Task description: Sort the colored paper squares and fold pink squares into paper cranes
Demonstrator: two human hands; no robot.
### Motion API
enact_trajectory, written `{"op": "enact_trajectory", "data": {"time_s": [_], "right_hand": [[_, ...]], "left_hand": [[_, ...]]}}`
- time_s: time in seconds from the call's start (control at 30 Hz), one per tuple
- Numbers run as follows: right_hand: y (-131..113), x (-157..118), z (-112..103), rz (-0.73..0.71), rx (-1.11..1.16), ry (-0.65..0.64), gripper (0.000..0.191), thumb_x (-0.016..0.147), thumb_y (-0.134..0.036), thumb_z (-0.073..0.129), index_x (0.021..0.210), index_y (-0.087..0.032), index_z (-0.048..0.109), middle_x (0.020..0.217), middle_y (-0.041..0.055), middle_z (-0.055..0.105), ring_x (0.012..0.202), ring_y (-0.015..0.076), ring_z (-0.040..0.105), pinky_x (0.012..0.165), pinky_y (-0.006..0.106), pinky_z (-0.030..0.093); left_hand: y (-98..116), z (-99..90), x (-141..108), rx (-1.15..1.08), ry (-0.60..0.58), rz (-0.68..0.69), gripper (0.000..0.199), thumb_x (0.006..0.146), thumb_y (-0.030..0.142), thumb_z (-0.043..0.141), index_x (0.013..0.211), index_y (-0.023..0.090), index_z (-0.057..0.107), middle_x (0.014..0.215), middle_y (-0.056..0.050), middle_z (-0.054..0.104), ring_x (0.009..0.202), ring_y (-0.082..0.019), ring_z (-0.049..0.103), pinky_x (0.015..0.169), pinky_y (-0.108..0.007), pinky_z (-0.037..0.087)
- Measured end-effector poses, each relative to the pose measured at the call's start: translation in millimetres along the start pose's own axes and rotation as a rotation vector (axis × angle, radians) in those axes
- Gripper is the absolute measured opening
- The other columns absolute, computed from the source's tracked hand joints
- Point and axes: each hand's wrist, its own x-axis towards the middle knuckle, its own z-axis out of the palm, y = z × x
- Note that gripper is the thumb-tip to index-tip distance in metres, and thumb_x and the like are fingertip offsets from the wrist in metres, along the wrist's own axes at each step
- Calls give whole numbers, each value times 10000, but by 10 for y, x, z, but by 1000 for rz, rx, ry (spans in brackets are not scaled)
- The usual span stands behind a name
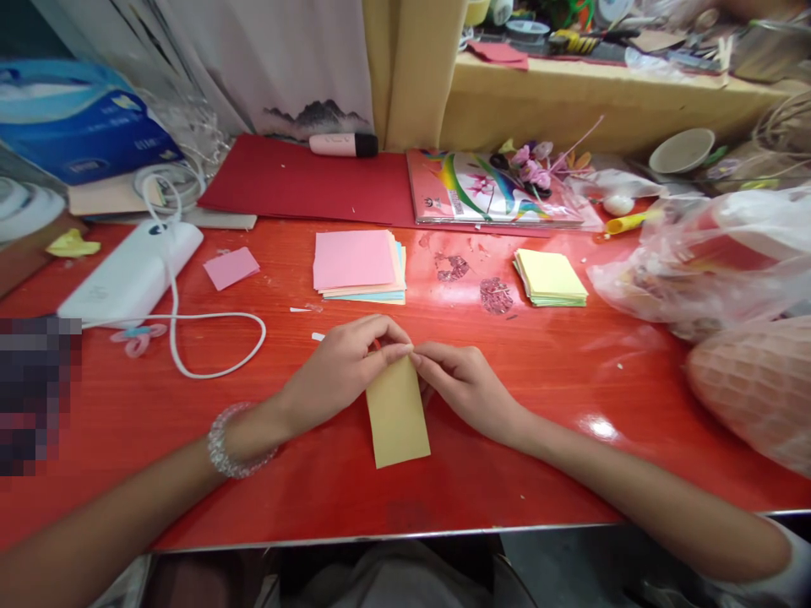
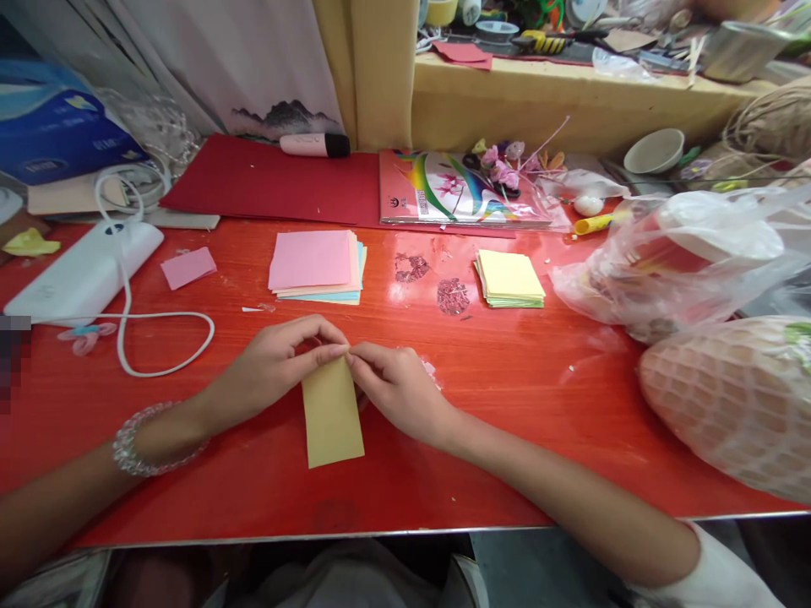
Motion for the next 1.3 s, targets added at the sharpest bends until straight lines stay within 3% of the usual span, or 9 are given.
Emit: {"op": "enact_trajectory", "data": {"time_s": [0.33,0.53,0.6,0.7,0.87,1.03,1.17,1.3], "right_hand": [[-12,-20,-1,63,119,-68,300,909,-310,418,671,-172,538,633,18,636,598,138,651,590,244,513],[-23,-34,11,88,33,-78,275,895,-281,431,683,-167,565,632,15,641,621,146,640,610,247,481],[-13,-30,18,105,104,-53,283,908,-334,428,750,-169,596,699,16,653,658,139,631,633,244,476],[6,-21,22,87,100,18,306,899,-426,454,833,-181,625,785,13,641,702,131,581,623,234,436],[36,-5,15,70,43,39,352,913,-421,417,744,-163,587,653,-4,523,588,99,454,533,227,348],[36,5,16,54,-25,32,334,912,-376,401,694,-163,536,609,-18,452,551,88,398,511,231,301],[19,-13,14,66,-51,22,337,898,-357,413,636,-161,496,567,-32,387,520,76,346,493,232,263],[7,-25,10,80,-58,19,301,881,-339,434,669,-157,546,574,-28,435,530,78,380,499,227,279]], "left_hand": [[-26,147,-27,241,174,177,151,910,156,423,767,170,467,794,-8,527,770,-131,496,706,-262,394],[-91,-87,82,150,399,-19,110,896,207,454,794,183,488,775,14,533,709,-117,493,643,-244,391],[-92,-137,89,110,384,-42,104,884,243,490,800,185,513,773,20,550,713,-115,503,634,-236,391],[-55,-85,42,47,256,7,126,884,286,510,817,187,549,793,29,583,744,-107,530,662,-223,401],[10,100,-44,-20,104,29,162,910,310,477,840,188,556,822,31,594,765,-97,543,675,-215,403],[-6,117,-39,-41,89,1,170,915,296,463,813,179,535,783,29,571,723,-93,524,651,-222,398],[-34,90,-28,-25,164,-20,158,909,285,458,801,183,513,778,22,554,716,-106,511,657,-243,400],[-56,59,-3,-17,216,-43,136,899,282,465,812,190,516,788,20,558,727,-115,509,667,-256,404]]}}
